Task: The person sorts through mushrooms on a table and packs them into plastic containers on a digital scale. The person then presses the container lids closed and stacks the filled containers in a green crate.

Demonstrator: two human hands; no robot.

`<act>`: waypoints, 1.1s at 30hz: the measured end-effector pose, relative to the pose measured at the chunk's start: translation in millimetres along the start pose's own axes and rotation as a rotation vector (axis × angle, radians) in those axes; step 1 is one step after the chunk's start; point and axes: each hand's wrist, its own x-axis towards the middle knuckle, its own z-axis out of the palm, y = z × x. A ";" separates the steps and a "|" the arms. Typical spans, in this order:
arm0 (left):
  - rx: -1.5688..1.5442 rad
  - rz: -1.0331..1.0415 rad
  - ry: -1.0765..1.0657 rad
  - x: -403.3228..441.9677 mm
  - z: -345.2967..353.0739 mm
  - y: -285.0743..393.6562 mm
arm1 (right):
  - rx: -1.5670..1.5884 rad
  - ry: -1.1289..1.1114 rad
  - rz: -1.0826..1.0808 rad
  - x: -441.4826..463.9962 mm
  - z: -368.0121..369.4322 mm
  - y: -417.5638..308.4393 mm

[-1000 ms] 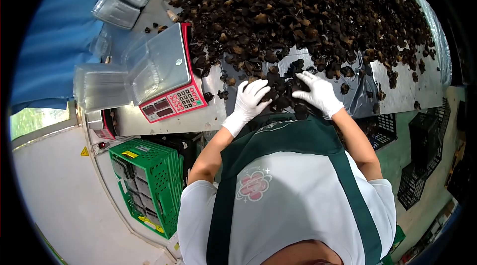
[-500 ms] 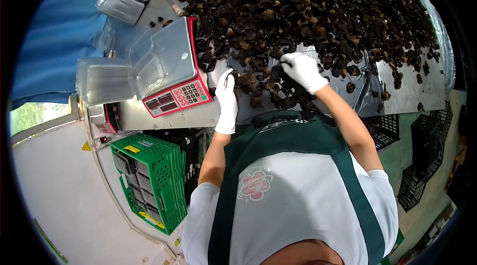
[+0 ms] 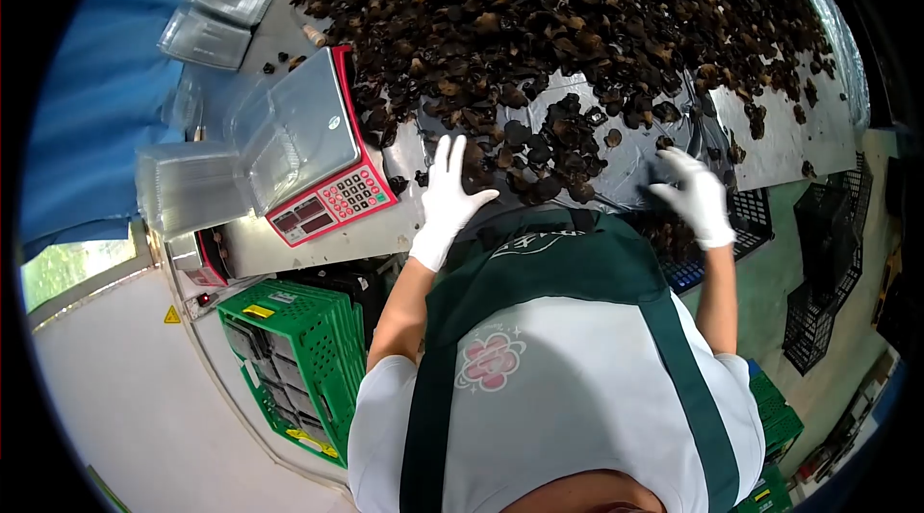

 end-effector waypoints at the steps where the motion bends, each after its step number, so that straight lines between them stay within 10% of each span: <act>1: 0.043 0.010 -0.026 3.5 4.8 2.1 | 0.016 -0.027 -0.094 3.9 12.5 -24.9; 6: -0.139 0.195 0.221 41.4 39.4 6.3 | 0.057 -0.247 -0.255 34.4 90.0 -69.4; 13: -0.334 0.220 0.291 72.8 22.2 34.3 | 0.070 0.067 -0.029 60.8 87.3 -43.6; 22: 0.238 0.408 -0.205 30.8 22.9 44.1 | 0.071 -0.099 -0.034 38.6 84.7 -53.8; 30: -0.072 0.475 0.220 39.9 23.8 16.4 | 0.164 0.086 -0.276 25.5 109.6 -73.7; 33: -0.170 0.393 0.397 46.7 20.0 15.1 | 0.637 0.052 0.182 33.4 105.0 -68.4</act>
